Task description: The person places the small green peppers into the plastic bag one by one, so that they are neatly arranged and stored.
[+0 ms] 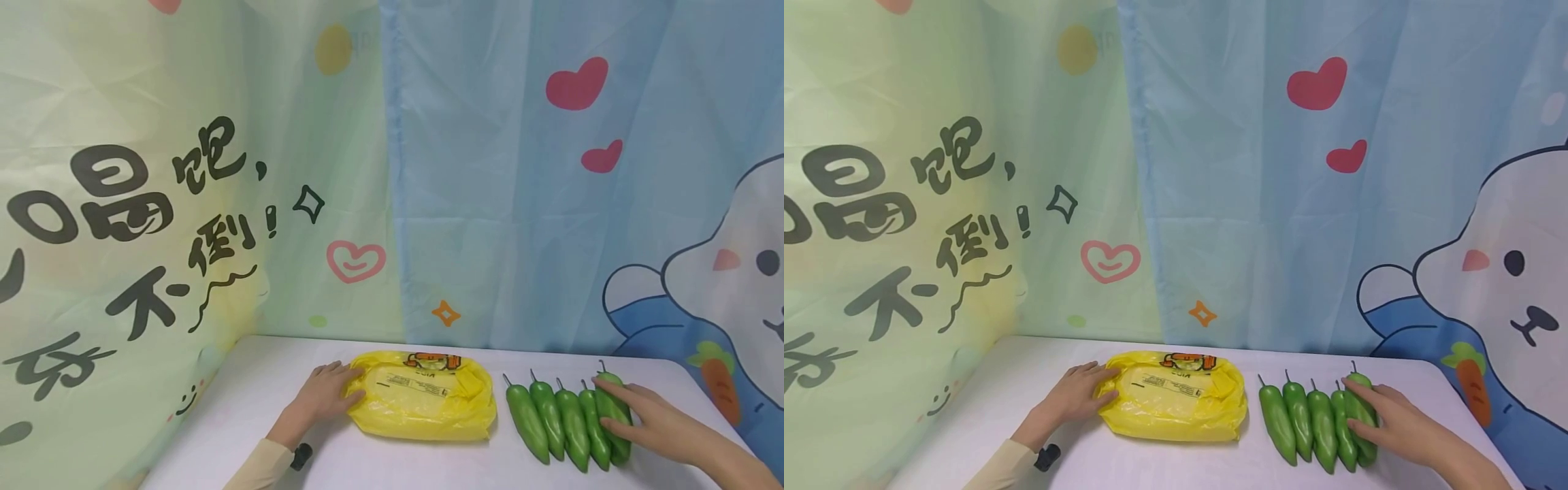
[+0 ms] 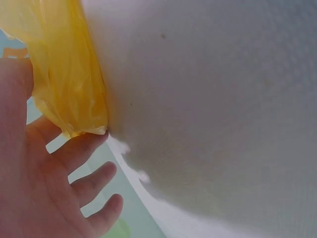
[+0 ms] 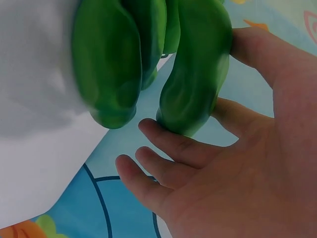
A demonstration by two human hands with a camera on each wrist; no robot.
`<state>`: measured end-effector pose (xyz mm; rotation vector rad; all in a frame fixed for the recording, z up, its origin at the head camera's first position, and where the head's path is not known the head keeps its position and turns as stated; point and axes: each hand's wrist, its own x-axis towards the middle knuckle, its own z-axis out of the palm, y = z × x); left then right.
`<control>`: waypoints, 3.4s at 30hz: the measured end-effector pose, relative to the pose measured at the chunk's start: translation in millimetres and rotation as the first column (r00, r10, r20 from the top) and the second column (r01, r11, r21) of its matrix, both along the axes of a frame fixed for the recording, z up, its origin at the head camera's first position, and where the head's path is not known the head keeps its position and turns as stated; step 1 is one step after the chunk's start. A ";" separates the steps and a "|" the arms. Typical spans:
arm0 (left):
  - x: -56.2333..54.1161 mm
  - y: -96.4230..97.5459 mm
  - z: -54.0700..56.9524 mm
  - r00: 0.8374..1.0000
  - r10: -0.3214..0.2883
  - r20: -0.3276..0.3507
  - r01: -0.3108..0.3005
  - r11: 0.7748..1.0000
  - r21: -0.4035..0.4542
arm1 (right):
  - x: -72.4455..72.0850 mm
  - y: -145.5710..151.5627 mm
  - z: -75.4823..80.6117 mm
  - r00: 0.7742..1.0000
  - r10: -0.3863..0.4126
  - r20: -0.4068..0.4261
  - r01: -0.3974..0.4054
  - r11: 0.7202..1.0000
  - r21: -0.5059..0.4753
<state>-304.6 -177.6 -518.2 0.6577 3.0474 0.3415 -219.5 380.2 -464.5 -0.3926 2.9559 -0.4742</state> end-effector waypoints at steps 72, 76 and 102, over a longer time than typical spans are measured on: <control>-1.5 2.1 -1.4 1.000 0.009 0.021 -0.009 1.000 -0.004 | -14.0 -73.0 18.3 0.998 0.038 0.046 -0.038 0.999 0.003; -2.1 3.2 -1.1 1.000 0.007 0.015 -0.007 1.000 -0.008 | -15.7 -77.0 20.1 0.998 0.038 0.055 -0.039 0.999 0.014; 0.0 4.6 -1.1 0.998 0.048 0.039 -0.048 0.999 -0.014 | -18.2 -117.4 26.3 0.992 0.085 0.095 -0.081 0.996 -0.040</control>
